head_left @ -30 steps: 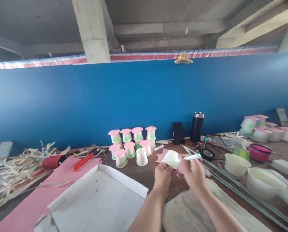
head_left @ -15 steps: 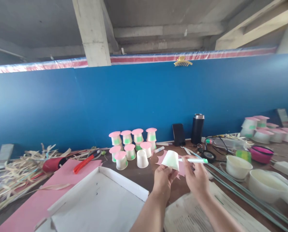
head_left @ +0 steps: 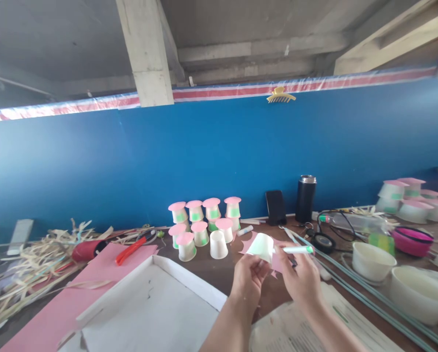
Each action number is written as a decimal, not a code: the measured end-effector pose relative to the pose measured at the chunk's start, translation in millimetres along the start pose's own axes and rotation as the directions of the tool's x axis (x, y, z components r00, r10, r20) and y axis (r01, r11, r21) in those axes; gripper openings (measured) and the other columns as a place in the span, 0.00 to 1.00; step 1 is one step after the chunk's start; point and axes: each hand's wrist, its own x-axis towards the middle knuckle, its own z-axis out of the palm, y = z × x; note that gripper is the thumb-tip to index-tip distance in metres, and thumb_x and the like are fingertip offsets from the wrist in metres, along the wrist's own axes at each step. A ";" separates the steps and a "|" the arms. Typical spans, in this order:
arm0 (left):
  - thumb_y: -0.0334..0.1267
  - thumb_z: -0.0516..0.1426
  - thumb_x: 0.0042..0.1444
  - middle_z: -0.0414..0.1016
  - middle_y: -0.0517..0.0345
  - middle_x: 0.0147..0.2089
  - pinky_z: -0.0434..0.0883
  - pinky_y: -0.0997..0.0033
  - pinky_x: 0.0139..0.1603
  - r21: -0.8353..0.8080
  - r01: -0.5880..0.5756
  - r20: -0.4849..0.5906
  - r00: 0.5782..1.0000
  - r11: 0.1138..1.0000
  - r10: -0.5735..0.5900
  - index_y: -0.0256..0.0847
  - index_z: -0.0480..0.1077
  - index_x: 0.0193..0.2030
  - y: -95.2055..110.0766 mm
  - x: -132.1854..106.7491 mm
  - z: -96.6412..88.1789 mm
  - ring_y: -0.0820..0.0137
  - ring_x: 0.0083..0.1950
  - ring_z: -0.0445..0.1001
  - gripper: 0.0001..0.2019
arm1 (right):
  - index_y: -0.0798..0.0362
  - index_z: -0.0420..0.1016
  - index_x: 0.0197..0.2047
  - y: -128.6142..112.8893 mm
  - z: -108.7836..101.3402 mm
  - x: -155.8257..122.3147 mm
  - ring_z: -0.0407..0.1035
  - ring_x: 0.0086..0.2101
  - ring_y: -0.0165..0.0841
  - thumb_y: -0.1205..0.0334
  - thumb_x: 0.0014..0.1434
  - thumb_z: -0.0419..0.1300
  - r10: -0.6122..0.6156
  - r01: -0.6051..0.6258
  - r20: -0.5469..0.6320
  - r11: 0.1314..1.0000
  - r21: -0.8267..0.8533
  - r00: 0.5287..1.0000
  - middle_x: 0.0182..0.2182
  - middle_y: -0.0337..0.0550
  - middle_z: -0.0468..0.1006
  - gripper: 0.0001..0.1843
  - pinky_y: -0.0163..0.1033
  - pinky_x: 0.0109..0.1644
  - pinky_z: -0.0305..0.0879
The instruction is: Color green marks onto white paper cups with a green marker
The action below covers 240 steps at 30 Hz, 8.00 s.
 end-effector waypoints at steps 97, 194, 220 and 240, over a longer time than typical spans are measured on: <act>0.32 0.51 0.57 0.78 0.41 0.39 0.75 0.67 0.43 -0.080 -0.052 0.017 0.998 0.995 0.054 0.31 0.69 0.39 -6.5 1.7 0.7 0.65 0.41 0.78 0.08 | 0.51 0.74 0.37 11.3 9.9 -7.1 0.73 0.37 0.38 0.50 0.60 0.51 -0.050 0.059 0.096 0.994 -0.089 0.994 0.35 0.46 0.79 0.16 0.40 0.39 0.66; 0.31 0.56 0.53 0.78 0.44 0.39 0.74 0.68 0.38 -0.271 -0.138 -0.138 0.985 0.953 0.103 0.33 0.66 0.45 -5.6 31.0 -18.6 0.65 0.39 0.78 0.12 | 0.51 0.73 0.41 29.4 26.6 0.9 0.74 0.40 0.39 0.51 0.61 0.51 -0.192 0.184 0.096 0.979 0.086 0.977 0.38 0.47 0.79 0.15 0.39 0.42 0.71; 0.30 0.56 0.52 0.77 0.38 0.43 0.73 0.64 0.48 -0.268 -0.094 -0.065 0.995 0.959 0.079 0.28 0.67 0.43 -6.5 20.9 -11.4 0.60 0.46 0.76 0.12 | 0.51 0.71 0.41 33.2 31.5 4.2 0.73 0.38 0.38 0.52 0.61 0.51 -0.315 0.314 0.122 0.949 0.024 0.941 0.36 0.47 0.79 0.14 0.42 0.40 0.69; 0.30 0.55 0.52 0.76 0.37 0.44 0.72 0.64 0.48 -0.264 -0.054 -0.064 0.997 0.963 0.038 0.24 0.67 0.46 -6.8 21.6 -12.6 0.60 0.45 0.76 0.15 | 0.52 0.73 0.40 34.8 28.2 9.2 0.74 0.39 0.38 0.50 0.61 0.51 -0.258 0.255 0.159 0.966 0.034 0.953 0.37 0.48 0.79 0.16 0.43 0.42 0.69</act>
